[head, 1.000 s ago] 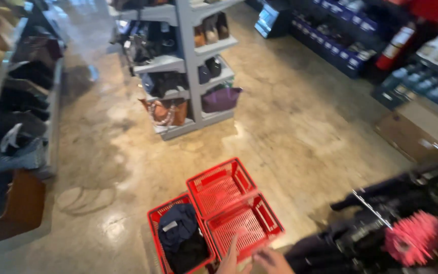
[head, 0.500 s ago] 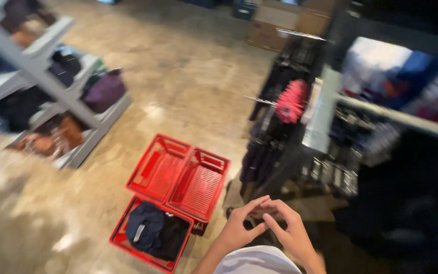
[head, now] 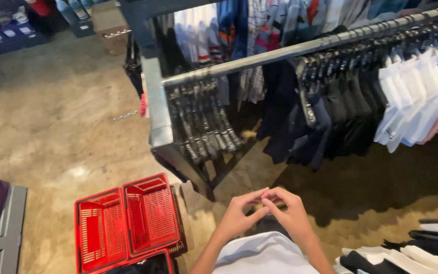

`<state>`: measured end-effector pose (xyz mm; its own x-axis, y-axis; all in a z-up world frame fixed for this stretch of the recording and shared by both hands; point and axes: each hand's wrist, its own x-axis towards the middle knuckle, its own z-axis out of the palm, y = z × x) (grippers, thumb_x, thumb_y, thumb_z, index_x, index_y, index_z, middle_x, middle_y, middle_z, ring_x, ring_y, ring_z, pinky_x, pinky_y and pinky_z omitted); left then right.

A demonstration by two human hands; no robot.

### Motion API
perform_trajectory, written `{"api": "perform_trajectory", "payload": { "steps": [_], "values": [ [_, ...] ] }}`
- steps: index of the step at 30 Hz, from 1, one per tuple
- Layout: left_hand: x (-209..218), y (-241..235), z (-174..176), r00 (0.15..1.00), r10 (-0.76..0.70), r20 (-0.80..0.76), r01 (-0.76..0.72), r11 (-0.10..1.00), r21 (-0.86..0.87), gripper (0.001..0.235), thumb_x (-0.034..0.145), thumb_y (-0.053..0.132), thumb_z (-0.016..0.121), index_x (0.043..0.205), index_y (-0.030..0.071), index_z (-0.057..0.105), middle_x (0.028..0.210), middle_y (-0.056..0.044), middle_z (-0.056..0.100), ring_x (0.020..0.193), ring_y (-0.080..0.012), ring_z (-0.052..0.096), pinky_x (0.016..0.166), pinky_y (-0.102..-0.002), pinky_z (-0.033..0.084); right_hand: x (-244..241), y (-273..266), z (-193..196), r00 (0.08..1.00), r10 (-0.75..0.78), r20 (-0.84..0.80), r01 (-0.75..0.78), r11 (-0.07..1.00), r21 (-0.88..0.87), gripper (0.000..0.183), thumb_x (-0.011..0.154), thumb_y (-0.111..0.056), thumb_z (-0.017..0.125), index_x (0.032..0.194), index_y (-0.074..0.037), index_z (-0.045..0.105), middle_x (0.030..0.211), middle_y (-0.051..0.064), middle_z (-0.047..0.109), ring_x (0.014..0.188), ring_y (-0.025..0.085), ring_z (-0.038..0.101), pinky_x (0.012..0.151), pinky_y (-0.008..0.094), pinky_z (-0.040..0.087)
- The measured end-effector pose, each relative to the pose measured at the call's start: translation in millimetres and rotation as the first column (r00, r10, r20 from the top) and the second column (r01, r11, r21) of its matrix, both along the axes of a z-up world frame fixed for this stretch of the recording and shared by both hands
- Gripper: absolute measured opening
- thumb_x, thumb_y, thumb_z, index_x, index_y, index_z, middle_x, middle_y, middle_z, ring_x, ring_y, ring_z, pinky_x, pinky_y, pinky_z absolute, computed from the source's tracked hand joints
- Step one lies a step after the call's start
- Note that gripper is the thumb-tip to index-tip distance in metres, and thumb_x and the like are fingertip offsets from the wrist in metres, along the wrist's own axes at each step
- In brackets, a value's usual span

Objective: Removing clothing items from hangers on a rack and placing them into a shopping basket on the floor.

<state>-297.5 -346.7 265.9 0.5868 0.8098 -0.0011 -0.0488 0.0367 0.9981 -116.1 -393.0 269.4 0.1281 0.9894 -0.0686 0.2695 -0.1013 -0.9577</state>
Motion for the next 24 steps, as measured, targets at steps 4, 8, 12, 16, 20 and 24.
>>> {"api": "perform_trajectory", "payload": {
  "steps": [4, 8, 12, 16, 20, 24],
  "values": [
    [68.5, 22.9, -12.2, 0.998, -0.049, -0.037, 0.052, 0.996, 0.077, 0.052, 0.09, 0.016, 0.077, 0.138, 0.001, 0.063, 0.129, -0.013, 0.073, 0.111, -0.0174, 0.072, 0.098, -0.033, 0.057, 62.8, 10.8, -6.5, 0.998, -0.053, 0.037, 0.052, 0.999, 0.008, 0.015, 0.089, -0.01, 0.073, 0.099, 0.0, 0.073, 0.088, 0.007, 0.076, 0.079, 0.014, 0.072, 0.072, 0.029, 0.058],
    [137.5, 45.4, -17.4, 0.998, -0.067, 0.012, 0.067, 0.997, 0.032, 0.047, 0.093, 0.015, 0.074, 0.136, 0.0, 0.064, 0.125, -0.013, 0.075, 0.108, -0.0177, 0.072, 0.096, -0.032, 0.058, 132.0, 30.3, -20.4, 0.996, -0.049, 0.078, 0.045, 0.997, 0.059, 0.015, 0.09, -0.009, 0.07, 0.101, 0.001, 0.071, 0.091, 0.006, 0.076, 0.083, 0.012, 0.073, 0.076, 0.027, 0.058],
    [193.1, 60.8, -19.4, 0.999, -0.016, 0.035, 0.014, 0.998, 0.054, 0.045, 0.093, 0.015, 0.073, 0.135, 0.001, 0.063, 0.125, -0.011, 0.073, 0.108, -0.017, 0.072, 0.095, -0.031, 0.058, 183.8, 55.7, -16.6, 0.998, -0.039, 0.043, 0.036, 0.996, 0.076, 0.016, 0.093, -0.009, 0.068, 0.106, 0.0, 0.068, 0.097, 0.007, 0.075, 0.089, 0.013, 0.072, 0.079, 0.027, 0.058],
    [228.0, 88.8, -14.6, 0.997, 0.038, 0.06, -0.04, 0.998, 0.04, 0.042, 0.094, 0.014, 0.072, 0.134, 0.001, 0.064, 0.122, -0.011, 0.073, 0.106, -0.0175, 0.073, 0.093, -0.032, 0.059, 214.7, 86.1, -33.8, 0.998, -0.061, -0.023, 0.063, 0.994, 0.094, 0.017, 0.097, -0.01, 0.066, 0.111, 0.0, 0.062, 0.102, 0.008, 0.072, 0.094, 0.014, 0.069, 0.081, 0.027, 0.057],
    [243.7, 130.1, -5.3, 0.998, 0.052, 0.023, -0.055, 0.97, 0.236, 0.043, 0.099, 0.015, 0.064, 0.14, 0.001, 0.058, 0.127, -0.013, 0.067, 0.113, -0.0205, 0.069, 0.096, -0.034, 0.057, 224.7, 132.2, -43.0, 0.99, -0.122, -0.067, 0.131, 0.978, 0.162, 0.022, 0.101, -0.012, 0.062, 0.118, -0.001, 0.055, 0.111, 0.008, 0.068, 0.102, 0.014, 0.068, 0.083, 0.027, 0.056],
    [246.6, 169.2, -14.4, 0.999, 0.027, -0.022, -0.019, 0.958, 0.287, 0.044, 0.101, 0.022, 0.063, 0.14, 0.002, 0.058, 0.126, -0.013, 0.067, 0.115, -0.0231, 0.068, 0.094, -0.035, 0.056, 220.9, 168.0, -56.6, 0.967, -0.185, -0.176, 0.215, 0.961, 0.172, 0.028, 0.104, -0.018, 0.056, 0.127, -0.003, 0.051, 0.116, 0.008, 0.064, 0.105, 0.014, 0.065, 0.087, 0.027, 0.052]
  ]
}}
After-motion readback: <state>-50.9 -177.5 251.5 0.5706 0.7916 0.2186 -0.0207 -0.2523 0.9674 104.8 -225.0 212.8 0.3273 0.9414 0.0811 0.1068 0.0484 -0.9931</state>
